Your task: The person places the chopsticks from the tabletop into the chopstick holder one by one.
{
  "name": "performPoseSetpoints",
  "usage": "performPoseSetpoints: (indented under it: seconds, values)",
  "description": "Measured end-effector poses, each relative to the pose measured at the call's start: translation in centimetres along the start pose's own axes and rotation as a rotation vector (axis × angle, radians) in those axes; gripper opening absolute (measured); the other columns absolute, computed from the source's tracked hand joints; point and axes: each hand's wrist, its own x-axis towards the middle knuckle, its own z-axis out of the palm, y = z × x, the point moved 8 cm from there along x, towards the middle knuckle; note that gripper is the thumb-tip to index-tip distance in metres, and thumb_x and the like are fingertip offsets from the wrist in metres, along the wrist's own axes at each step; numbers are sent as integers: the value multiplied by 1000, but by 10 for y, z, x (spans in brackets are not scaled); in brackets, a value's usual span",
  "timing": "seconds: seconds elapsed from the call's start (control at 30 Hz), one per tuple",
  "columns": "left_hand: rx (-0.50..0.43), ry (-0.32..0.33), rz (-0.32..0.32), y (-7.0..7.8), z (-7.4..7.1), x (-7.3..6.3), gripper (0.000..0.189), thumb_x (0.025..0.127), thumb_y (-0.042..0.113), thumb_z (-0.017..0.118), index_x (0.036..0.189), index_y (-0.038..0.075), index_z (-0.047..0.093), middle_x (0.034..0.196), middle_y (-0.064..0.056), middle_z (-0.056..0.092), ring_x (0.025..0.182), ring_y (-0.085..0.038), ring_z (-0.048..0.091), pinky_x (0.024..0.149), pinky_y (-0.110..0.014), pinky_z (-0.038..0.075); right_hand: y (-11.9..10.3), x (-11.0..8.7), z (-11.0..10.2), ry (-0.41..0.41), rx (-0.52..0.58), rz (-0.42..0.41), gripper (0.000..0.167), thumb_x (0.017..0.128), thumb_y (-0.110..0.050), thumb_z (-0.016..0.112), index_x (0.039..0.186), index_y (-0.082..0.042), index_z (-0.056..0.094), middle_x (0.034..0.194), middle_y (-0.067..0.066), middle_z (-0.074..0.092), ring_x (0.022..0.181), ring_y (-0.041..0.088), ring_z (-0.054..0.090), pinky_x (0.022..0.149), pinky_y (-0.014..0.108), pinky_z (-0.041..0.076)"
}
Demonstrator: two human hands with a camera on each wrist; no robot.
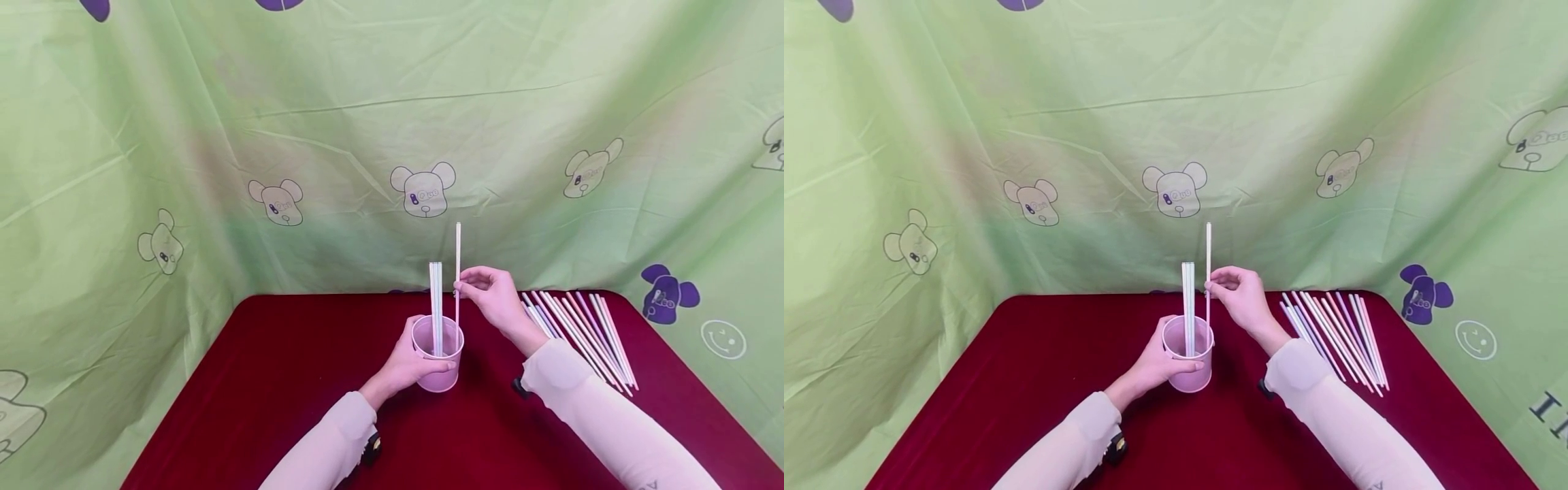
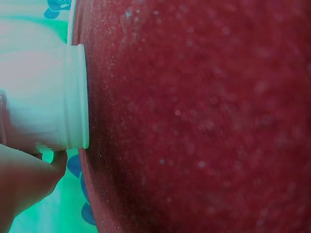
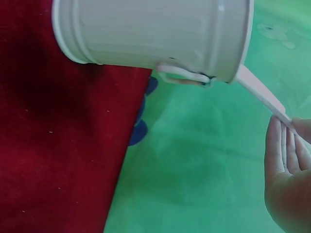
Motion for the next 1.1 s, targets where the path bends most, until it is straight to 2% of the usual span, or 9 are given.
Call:
performPoseSetpoints:
  seconds: [0.33,0.63,0.87,1.1]
  values:
    - [-4,-9,9,0,0,1,91,68,14,95,142,16,41,128,-4,59,116,-20,59,105,-50,47,19,-9,9,-30,-60,27,23,88,2,77,106,13,67,94,26,73,77,9,72,75,23,59]
    - [-18,-8,15,1,1,-1,91,70,13,94,143,15,40,130,-6,59,117,-22,59,105,-50,47,29,-16,16,-53,-123,27,19,86,2,78,103,9,71,93,22,74,79,10,71,74,21,57]
    - [-25,-14,20,1,1,0,91,70,11,94,143,15,41,131,-6,58,118,-23,59,106,-50,46,31,-22,22,-67,-158,-19,18,85,3,79,100,9,71,89,20,74,79,14,69,73,19,55]
    - [-32,-16,29,1,1,0,89,71,11,93,143,14,40,131,-7,59,118,-25,59,106,-51,46,37,-29,27,-96,-151,-9,17,84,2,80,98,6,71,90,19,74,83,19,70,74,20,57]
